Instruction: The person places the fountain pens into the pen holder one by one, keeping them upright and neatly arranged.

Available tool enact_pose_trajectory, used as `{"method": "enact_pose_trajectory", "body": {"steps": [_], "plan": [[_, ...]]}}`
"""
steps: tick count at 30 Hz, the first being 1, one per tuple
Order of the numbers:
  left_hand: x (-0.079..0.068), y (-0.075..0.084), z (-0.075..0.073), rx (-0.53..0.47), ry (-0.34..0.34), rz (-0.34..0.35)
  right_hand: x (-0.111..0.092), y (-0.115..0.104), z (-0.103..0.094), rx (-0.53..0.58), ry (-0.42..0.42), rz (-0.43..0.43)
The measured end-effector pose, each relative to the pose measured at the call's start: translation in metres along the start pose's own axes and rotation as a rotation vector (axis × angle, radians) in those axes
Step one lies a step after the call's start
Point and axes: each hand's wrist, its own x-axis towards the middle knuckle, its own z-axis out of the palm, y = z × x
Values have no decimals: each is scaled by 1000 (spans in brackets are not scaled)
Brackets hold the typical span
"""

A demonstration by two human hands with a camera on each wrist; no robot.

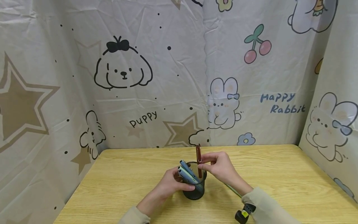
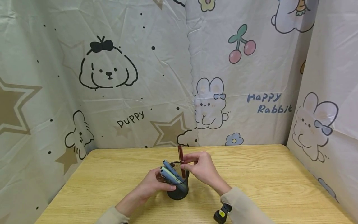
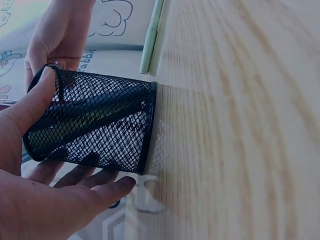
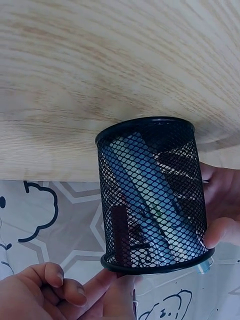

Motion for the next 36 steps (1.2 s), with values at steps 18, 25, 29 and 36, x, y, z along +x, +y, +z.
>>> {"method": "enact_pose_trajectory", "body": {"steps": [18,25,29,36], "plan": [[2,-3,0,-1,20,2,-16,-7,-34,-107,17,4],[1,-3,0,-2,10,-19,-29,5,-64,-218,-29,50],[1,-3,0,1,7,-16,-35,15,-78,-271,-77,54],[1,-2,0,11,10,-15,-46,32,-91,-289,-172,60]]}}
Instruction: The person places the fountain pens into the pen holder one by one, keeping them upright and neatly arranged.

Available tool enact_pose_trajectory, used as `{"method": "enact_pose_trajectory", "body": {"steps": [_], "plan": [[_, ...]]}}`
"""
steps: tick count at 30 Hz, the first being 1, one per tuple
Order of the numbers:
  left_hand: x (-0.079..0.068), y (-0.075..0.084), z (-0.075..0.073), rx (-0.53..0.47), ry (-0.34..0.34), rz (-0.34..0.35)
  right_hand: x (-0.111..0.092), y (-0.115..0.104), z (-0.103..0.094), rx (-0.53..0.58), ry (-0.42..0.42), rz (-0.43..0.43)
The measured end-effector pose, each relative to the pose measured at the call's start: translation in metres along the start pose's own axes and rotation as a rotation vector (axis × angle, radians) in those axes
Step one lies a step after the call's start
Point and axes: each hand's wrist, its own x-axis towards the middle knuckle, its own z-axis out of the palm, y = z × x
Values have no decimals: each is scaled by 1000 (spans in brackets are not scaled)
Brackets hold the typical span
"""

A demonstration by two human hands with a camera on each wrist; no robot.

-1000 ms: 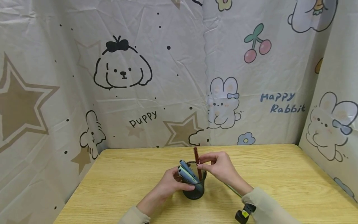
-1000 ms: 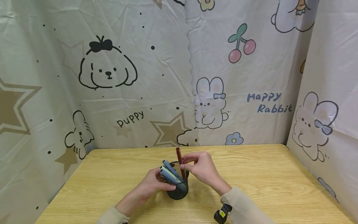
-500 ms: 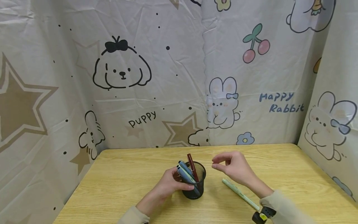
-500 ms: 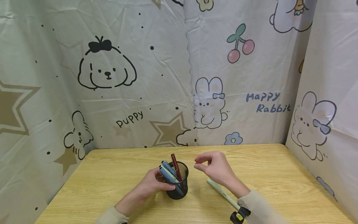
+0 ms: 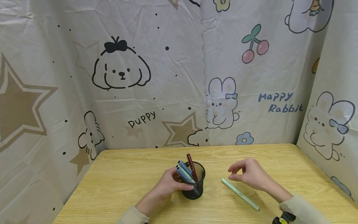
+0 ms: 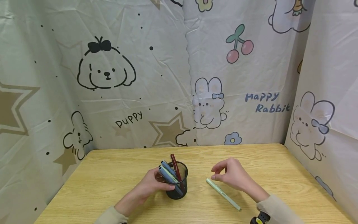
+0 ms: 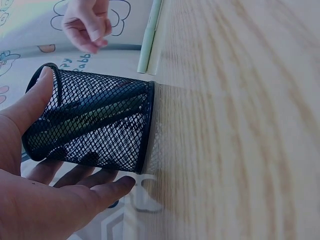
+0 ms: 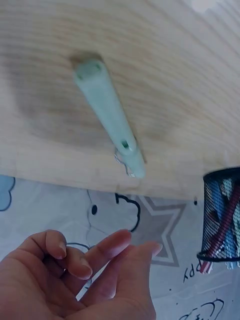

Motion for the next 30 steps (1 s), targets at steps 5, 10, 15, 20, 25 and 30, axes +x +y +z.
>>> {"method": "enact_pose_trajectory", "body": {"steps": [5,10,15,20,25,30], "plan": [[0,0,0,-1,-2,-9,-6,11,0,-7,-19,5],[-1,0,0,0,0,-17,-12,19,0,-12,-35,12],[-1,1,0,-1,4,-17,-16,28,0,9,-72,25],[-1,2,1,-3,2,-13,-22,35,0,38,-111,55],[0,1,1,-6,3,-8,-25,42,1,54,-139,60],[0,0,0,-6,3,-7,-28,46,3,64,-167,30]]}}
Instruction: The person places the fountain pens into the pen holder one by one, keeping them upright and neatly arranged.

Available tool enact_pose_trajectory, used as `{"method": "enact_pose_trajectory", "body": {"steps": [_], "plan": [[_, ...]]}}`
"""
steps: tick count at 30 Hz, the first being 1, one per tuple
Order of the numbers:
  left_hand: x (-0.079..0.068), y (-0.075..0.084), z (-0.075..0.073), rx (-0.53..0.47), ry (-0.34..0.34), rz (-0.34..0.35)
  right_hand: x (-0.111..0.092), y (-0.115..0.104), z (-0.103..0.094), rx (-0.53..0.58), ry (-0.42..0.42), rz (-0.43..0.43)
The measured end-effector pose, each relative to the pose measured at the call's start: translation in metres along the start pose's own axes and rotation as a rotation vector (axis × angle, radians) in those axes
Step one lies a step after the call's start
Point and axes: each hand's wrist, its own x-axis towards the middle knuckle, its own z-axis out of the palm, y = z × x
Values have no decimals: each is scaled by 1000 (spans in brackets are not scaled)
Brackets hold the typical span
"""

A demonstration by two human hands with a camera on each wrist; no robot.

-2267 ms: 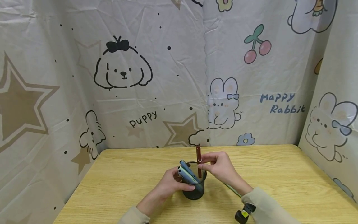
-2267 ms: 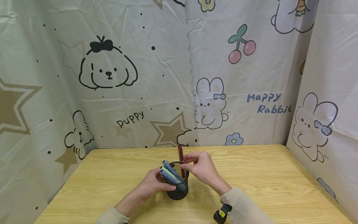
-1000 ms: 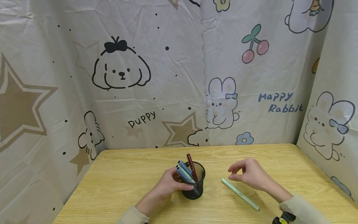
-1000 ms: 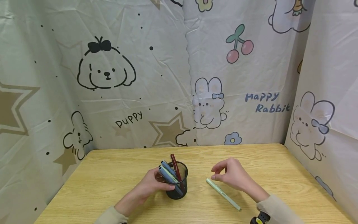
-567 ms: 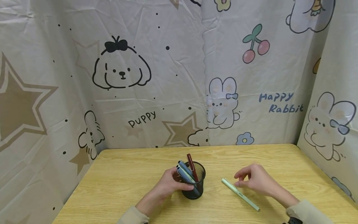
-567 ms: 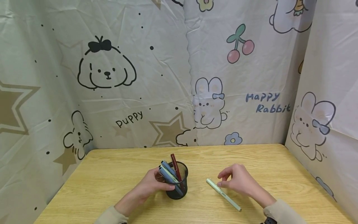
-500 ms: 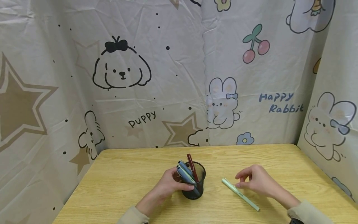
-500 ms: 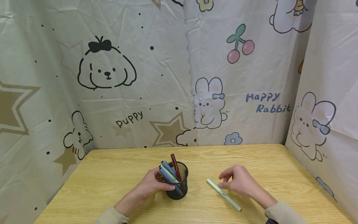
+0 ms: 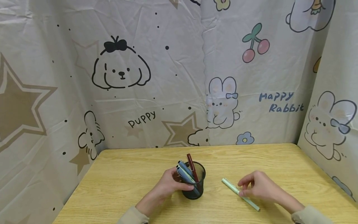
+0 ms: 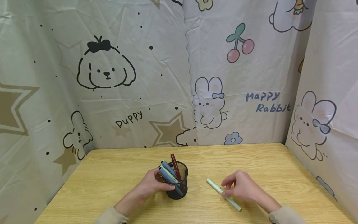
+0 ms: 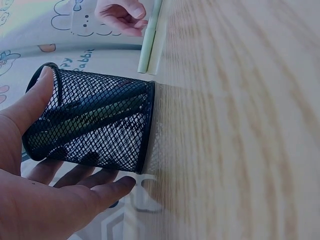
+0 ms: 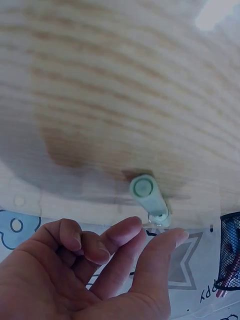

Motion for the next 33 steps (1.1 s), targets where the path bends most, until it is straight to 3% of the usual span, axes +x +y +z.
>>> {"method": "enact_pose_trajectory", "body": {"steps": [33], "plan": [[-1,0,-1,8,7,-14,-4,10,8,61,-55,16]]}}
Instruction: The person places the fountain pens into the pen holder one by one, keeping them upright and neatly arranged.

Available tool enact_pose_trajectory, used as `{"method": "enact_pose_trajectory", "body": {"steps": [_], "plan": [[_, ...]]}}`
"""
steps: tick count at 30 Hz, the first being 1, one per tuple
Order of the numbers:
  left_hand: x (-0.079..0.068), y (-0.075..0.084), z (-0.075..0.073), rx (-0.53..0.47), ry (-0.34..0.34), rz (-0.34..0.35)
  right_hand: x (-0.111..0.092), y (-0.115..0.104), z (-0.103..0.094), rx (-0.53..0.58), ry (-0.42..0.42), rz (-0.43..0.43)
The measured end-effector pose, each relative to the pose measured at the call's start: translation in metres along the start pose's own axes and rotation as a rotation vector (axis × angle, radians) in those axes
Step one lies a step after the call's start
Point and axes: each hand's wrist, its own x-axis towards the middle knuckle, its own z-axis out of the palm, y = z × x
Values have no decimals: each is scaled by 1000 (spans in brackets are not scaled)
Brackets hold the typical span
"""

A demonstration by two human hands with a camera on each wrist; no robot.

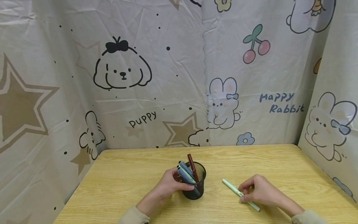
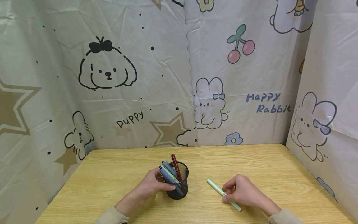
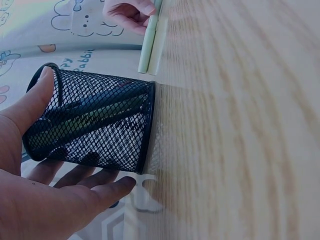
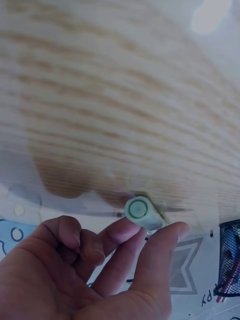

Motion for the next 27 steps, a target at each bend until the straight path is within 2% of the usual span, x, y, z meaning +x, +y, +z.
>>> {"method": "enact_pose_trajectory", "body": {"steps": [18,27], "plan": [[0,0,0,6,7,1,1,1,-1,16,-8,2],[0,0,0,9,5,-1,2,1,-3,-11,-5,-13]]}}
